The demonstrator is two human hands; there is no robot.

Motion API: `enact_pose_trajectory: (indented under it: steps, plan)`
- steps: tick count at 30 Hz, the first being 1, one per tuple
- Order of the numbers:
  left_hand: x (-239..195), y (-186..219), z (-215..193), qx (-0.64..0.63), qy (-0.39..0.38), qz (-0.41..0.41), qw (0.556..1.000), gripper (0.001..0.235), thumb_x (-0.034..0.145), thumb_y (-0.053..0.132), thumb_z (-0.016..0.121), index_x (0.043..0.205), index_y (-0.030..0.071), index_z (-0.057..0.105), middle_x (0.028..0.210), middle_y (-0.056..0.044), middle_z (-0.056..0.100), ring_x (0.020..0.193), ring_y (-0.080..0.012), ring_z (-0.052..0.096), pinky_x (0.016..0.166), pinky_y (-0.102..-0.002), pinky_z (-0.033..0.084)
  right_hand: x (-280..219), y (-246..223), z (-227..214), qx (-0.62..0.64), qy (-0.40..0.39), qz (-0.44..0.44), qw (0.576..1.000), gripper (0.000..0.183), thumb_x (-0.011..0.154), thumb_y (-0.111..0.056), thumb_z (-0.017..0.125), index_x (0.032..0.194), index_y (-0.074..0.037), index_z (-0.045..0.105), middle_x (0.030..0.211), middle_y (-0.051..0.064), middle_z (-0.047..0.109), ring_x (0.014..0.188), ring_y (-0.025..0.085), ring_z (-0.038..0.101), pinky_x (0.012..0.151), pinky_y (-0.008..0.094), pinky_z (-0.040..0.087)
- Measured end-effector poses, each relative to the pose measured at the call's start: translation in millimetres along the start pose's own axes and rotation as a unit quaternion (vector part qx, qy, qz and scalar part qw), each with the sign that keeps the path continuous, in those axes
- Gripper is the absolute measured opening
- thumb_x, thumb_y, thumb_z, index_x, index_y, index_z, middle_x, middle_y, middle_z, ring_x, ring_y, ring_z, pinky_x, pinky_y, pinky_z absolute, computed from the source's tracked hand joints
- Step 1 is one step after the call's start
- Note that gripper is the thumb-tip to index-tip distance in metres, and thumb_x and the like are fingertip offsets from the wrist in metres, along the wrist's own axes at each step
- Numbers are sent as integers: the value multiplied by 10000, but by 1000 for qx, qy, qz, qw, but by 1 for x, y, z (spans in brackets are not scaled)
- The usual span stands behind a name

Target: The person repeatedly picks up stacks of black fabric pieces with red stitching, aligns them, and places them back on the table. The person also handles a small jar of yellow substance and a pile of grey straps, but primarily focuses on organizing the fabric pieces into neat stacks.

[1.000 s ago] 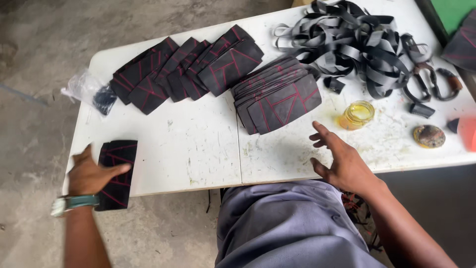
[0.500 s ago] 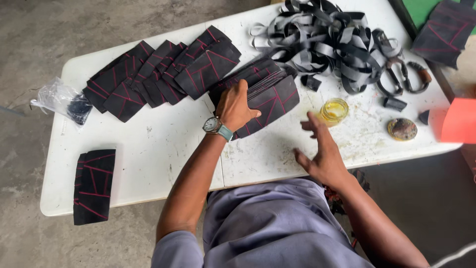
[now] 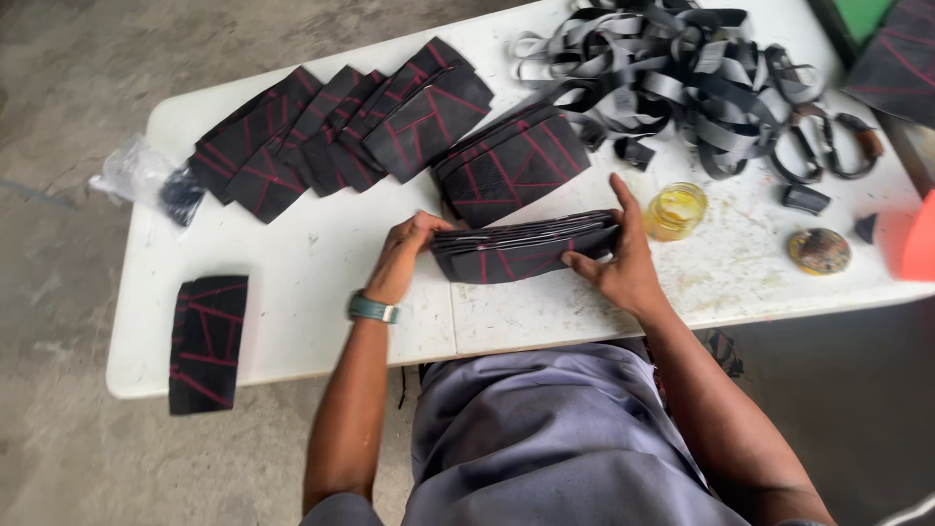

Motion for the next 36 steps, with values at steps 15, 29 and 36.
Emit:
enact_pose_trajectory:
  steps: [15,29,36]
  plan:
    - [-21,-29,39,-80,125,21,989,336,973,292,583,990,2,753,935,-99,769,891,-194,711,858,-333,546,-9,19,9,110,27,-16,993,1108,780,162,695,1661,-81,69,1270,116,517,1116,186,617,998,327,552]
    - [14,45,79,497,-91,46,862,413,767,227,809,1104,59,641,925,-179,757,890,-403,719,782,-514,563,12,4,-10,38,7,-55,998,1249,745,101,829,1688,-135,45,1322,146,514,1217,227,569,1099,370,454]
    - [-20,19,77,195,47,210,957,495,814,167,883,1234,18,668,1109,-162,784,1015,-278,794,870,-365,624,17,-27,-15,215,-107,-49,970,1317,787,94,812,1676,-204,-113,1335,126,611,1258,244,639,1139,419,503]
Point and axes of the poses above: each hand's wrist, its own x-axis towards the middle knuckle, its own z-axis out of the palm, y = z × x, the point moved 2 cm from there along x, towards the middle knuckle
